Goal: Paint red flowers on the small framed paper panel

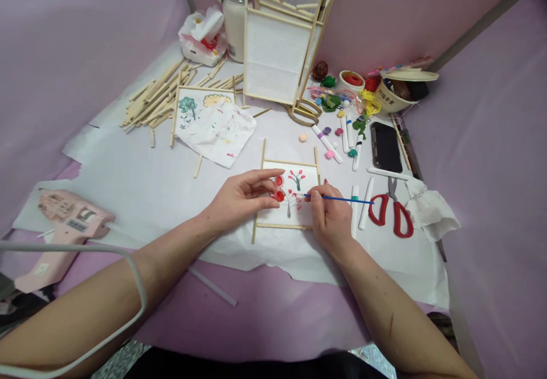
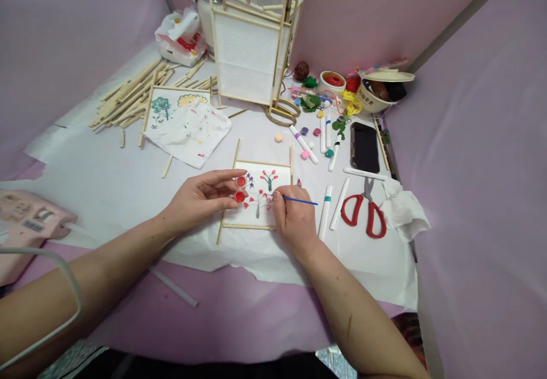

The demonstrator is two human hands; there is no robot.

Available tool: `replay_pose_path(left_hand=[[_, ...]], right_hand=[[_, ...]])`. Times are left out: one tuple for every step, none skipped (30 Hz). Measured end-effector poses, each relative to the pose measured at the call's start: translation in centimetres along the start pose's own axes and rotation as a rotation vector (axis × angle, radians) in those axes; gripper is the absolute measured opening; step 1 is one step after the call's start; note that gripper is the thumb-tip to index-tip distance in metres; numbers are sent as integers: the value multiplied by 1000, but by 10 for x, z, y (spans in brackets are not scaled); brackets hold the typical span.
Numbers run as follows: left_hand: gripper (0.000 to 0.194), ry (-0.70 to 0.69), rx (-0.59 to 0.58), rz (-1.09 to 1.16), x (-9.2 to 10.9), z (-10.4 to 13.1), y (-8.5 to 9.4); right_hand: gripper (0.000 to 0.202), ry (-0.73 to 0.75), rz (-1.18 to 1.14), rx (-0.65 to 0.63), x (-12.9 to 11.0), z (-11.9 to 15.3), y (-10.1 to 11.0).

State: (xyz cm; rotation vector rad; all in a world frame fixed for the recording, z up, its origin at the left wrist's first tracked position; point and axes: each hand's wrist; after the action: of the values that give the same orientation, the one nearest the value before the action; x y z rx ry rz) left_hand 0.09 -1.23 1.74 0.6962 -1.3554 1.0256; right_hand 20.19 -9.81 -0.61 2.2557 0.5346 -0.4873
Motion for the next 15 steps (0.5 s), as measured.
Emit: replay_pose_path(left_hand=[[55, -1, 3, 0, 0, 0, 0], [55, -2, 5, 2, 0, 0, 0], [55, -3, 4, 5, 0, 0, 0], [55, -2, 3, 9, 0, 0, 0], [56, -1, 1, 12, 0, 0, 0], [56, 1, 0, 14, 0, 0, 0], [56, 1, 0, 14, 0, 0, 0], [56, 2, -1, 13, -1, 0, 0], [56, 1, -2, 12, -1, 0, 0], [56, 0, -3, 11, -1, 0, 0], [56, 0, -6, 11, -1, 0, -1], [56, -1, -8, 12, -1, 0, -1], [56, -2, -9, 11, -1, 0, -1], [56, -2, -8, 9, -1, 0, -1], [56, -1, -8, 5, -1, 0, 0]], right_hand=[[17, -1, -2, 3, 0, 0, 0], [17, -1, -6, 6, 0, 0, 0], [17, 0, -9, 7, 0, 0, 0], [17, 1, -10, 5, 0, 0, 0], [17, 2, -10, 2, 0, -1, 0], [17, 3, -11, -1, 0, -1, 0], [16, 6, -12, -5, 0, -1, 0], [16, 7, -17, -10, -1, -1, 0], [16, 9, -24, -16, -1, -1, 0], [16, 11, -31, -21, -1, -1, 0], [16, 13, -38, -22, -2, -1, 0], [16, 14, -44, -21, -2, -1, 1], [17, 12, -48, -18, -2, -1, 1], [17, 10, -48, -14, -2, -1, 1], [17, 6, -47, -14, -2, -1, 1]])
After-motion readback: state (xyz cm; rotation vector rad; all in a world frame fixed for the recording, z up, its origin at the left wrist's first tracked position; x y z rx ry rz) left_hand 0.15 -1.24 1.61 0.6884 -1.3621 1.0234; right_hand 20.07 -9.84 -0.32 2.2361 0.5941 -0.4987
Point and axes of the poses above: each hand's wrist, its own z-axis away from the middle knuckle, its own y-axis out of the back of the hand, x = y × z, and after that the axes turned 10 degrees about x, right-handed
